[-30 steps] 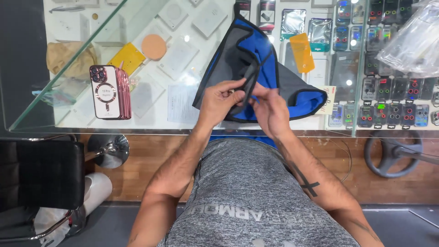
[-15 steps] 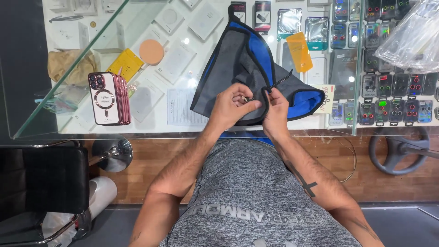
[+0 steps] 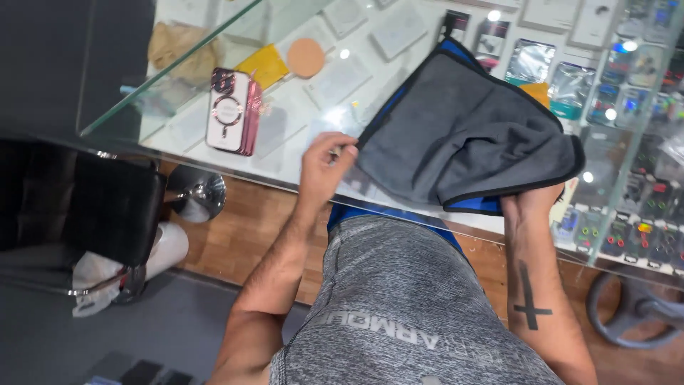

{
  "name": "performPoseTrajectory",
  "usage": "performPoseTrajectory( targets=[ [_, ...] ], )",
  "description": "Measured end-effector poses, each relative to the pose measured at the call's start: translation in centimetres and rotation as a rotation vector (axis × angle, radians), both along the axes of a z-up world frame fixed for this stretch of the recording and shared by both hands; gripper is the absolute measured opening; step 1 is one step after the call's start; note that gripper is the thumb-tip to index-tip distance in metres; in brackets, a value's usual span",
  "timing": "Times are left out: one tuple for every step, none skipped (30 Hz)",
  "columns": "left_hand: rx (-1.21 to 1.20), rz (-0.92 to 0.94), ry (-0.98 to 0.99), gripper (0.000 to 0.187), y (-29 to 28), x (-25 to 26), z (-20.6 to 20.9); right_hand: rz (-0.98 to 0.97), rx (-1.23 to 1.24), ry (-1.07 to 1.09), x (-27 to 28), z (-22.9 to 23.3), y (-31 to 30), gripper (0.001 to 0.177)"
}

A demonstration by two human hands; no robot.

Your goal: Cleaning and detailing multiple phone cases using a microfiber cloth and a small cleaning tool on a service counter.

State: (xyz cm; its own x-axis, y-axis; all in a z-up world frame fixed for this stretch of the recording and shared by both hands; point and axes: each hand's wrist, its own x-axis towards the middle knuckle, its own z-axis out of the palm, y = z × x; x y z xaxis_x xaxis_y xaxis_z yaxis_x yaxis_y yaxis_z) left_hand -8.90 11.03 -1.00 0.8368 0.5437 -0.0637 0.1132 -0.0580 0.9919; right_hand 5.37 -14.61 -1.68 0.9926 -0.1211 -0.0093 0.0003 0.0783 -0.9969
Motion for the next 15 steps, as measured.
performPoseTrajectory(
  targets=[
    [0.109, 0.054, 0.02, 0.014, 1.3, -0.4, 0.2, 0.007, -0.049, -0.052, -0.5, 0.3, 0.6, 0.02],
    [0.217, 0.107, 0.042, 0.013, 2.6, -0.8, 0.4, 0.014, -0.097, -0.104, -1.0, 0.6, 1.2, 0.024],
    [0.219, 0.128, 0.045, 0.013, 3.7, -1.3, 0.3, 0.035, -0.094, -0.105, -1.5, 0.8, 1.8, 0.024],
    [0.297, 0.109, 0.089, 0.013, 4.9, -1.7, 0.3, 0.042, -0.141, -0.16, -1.9, 1.0, 2.4, 0.028],
    [0.374, 0.084, 0.134, 0.013, 6.1, -2.0, 0.2, 0.043, -0.187, -0.218, -2.4, 1.3, 2.9, 0.032],
    [0.375, 0.1, 0.136, 0.013, 6.3, -2.1, 0.4, 0.058, -0.183, -0.22, -2.3, 1.4, 3.0, 0.032],
    [0.331, 0.121, 0.105, 0.014, 6.4, -2.2, 0.7, 0.054, -0.23, -0.276, -2.4, 1.5, 2.8, 0.036],
    [0.288, 0.143, 0.073, 0.016, 6.5, -2.3, 0.9, 0.05, -0.276, -0.331, -2.4, 1.6, 2.7, 0.04],
    [0.285, 0.14, 0.072, 0.016, 6.1, -2.3, 1.5, 0.048, -0.279, -0.332, -2.4, 1.7, 2.5, 0.04],
    [0.265, 0.123, 0.059, 0.016, 5.7, -2.3, 2.1, 0.032, -0.331, -0.389, -2.5, 1.8, 2.2, 0.044],
    [0.248, 0.104, 0.042, 0.016, 5.4, -2.0, 2.8, 0.012, -0.382, -0.447, -2.4, 2.0, 2.1, 0.048],
    [0.247, 0.1, 0.038, 0.016, 5.1, -1.7, 2.4, 0.007, -0.384, -0.45, -2.3, 2.1, 1.9, 0.048],
    [0.172, 0.067, -0.021, 0.015, 4.6, -1.6, 2.0, -0.004, -0.435, -0.505, -2.4, 2.3, 1.6, 0.052],
    [0.097, 0.034, -0.081, 0.015, 4.2, -1.5, 1.6, -0.015, -0.487, -0.561, -2.4, 2.4, 1.4, 0.057],
    [0.097, 0.036, -0.078, 0.015, 3.7, -1.5, 1.8, -0.013, -0.487, -0.56, -2.6, 3.6, 2.2, 0.057]
  ],
)
